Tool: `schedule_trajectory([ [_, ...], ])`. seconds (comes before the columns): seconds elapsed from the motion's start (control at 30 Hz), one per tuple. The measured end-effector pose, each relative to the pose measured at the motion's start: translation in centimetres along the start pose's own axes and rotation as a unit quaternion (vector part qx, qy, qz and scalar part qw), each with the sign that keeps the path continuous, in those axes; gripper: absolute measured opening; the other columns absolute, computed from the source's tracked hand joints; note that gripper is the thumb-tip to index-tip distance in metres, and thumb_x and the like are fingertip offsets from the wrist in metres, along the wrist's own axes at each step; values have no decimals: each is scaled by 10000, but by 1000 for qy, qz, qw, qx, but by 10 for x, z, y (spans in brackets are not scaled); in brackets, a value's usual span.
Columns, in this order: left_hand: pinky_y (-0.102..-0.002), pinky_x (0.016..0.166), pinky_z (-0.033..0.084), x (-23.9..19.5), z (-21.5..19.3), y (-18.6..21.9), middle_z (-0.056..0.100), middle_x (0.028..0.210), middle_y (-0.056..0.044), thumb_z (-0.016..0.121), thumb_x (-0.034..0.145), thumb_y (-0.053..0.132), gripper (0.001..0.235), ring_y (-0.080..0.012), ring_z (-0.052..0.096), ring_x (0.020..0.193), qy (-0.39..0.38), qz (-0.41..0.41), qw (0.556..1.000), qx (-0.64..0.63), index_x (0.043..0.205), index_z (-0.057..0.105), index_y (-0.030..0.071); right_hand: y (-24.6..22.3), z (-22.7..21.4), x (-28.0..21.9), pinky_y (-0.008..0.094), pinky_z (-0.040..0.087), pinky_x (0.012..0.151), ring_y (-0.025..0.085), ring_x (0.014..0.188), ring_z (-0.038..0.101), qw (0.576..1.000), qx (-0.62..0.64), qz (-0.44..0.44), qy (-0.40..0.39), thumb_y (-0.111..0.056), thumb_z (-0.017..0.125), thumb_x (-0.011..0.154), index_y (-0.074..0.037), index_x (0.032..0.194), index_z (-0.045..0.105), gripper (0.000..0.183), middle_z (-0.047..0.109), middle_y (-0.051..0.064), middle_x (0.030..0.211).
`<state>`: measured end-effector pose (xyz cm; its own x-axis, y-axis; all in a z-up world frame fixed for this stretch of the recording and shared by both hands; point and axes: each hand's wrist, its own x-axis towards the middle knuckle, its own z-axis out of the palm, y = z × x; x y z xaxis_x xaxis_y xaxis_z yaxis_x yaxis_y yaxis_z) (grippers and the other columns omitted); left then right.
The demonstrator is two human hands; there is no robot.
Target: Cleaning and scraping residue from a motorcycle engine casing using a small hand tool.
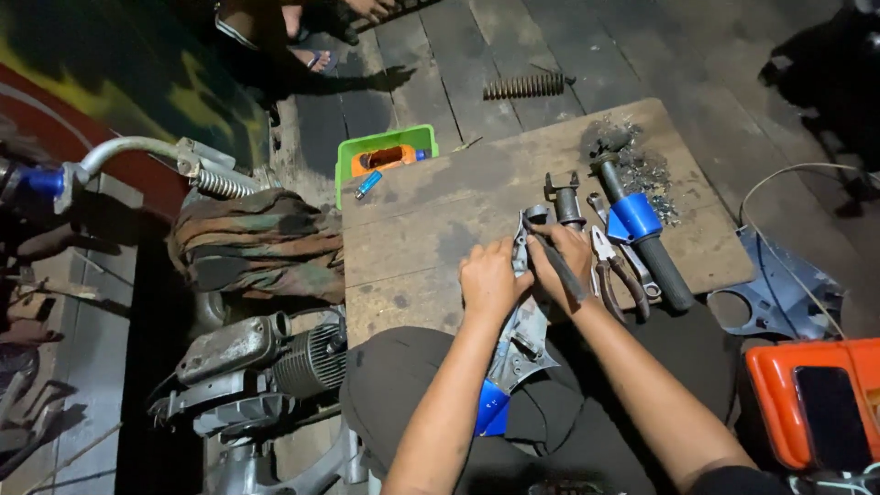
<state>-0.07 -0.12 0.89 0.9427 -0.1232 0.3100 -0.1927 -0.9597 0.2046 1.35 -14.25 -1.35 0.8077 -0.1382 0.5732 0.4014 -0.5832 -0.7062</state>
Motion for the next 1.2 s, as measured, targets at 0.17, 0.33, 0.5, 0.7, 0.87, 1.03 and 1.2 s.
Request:
schedule_trajectory([
  [0.17,-460,720,552,2,3,-1,735,935,-19,863,566,484,712,-267,676,874,-2,1,1000,5,1188,727,166,0,-2,5,379,472,876,290,938,726,1000,-14,3,-21,-114,785,919,-125,1031,762,115,780,62,951],
  [0.33,-453,715,550,-1,3,-1,735,921,-23,841,581,538,718,-268,676,858,7,6,1000,8,1188,725,173,4,-6,9,393,467,874,296,966,718,998,23,32,-53,-137,752,931,-139,1028,749,98,763,46,971],
  [0.5,-477,752,554,-1,-14,3,748,967,-57,861,595,497,732,-300,683,900,-21,1,1000,-11,1215,721,133,10,-9,7,385,497,847,359,916,712,995,61,70,-37,-133,759,924,-139,976,780,57,772,81,901],
  [0.7,-453,725,548,-2,2,-1,735,939,-21,846,580,545,696,-272,671,875,9,5,1000,11,1155,725,172,-5,-11,4,405,507,879,329,929,735,998,10,48,-42,-106,773,923,-133,1051,781,131,788,86,953],
  [0.87,-443,698,547,-4,8,-2,738,926,-26,850,593,522,669,-266,673,848,21,7,1000,14,1142,737,158,-11,-13,6,417,518,864,339,918,729,998,5,37,-52,-128,767,927,-123,1041,778,115,784,103,943],
  [1.03,-451,693,542,-8,4,-2,735,897,-46,857,583,514,668,-280,666,834,12,4,1000,1,1127,743,144,-4,-17,0,408,523,879,340,938,724,994,45,75,-59,-180,776,918,-154,1034,798,121,781,101,903],
  [1.2,-436,676,531,1,11,-3,728,895,-43,848,599,535,673,-267,664,833,31,8,999,6,1138,740,147,-6,-11,7,422,506,884,328,945,732,997,9,47,-54,-159,761,948,-127,1068,787,127,789,92,970],
])
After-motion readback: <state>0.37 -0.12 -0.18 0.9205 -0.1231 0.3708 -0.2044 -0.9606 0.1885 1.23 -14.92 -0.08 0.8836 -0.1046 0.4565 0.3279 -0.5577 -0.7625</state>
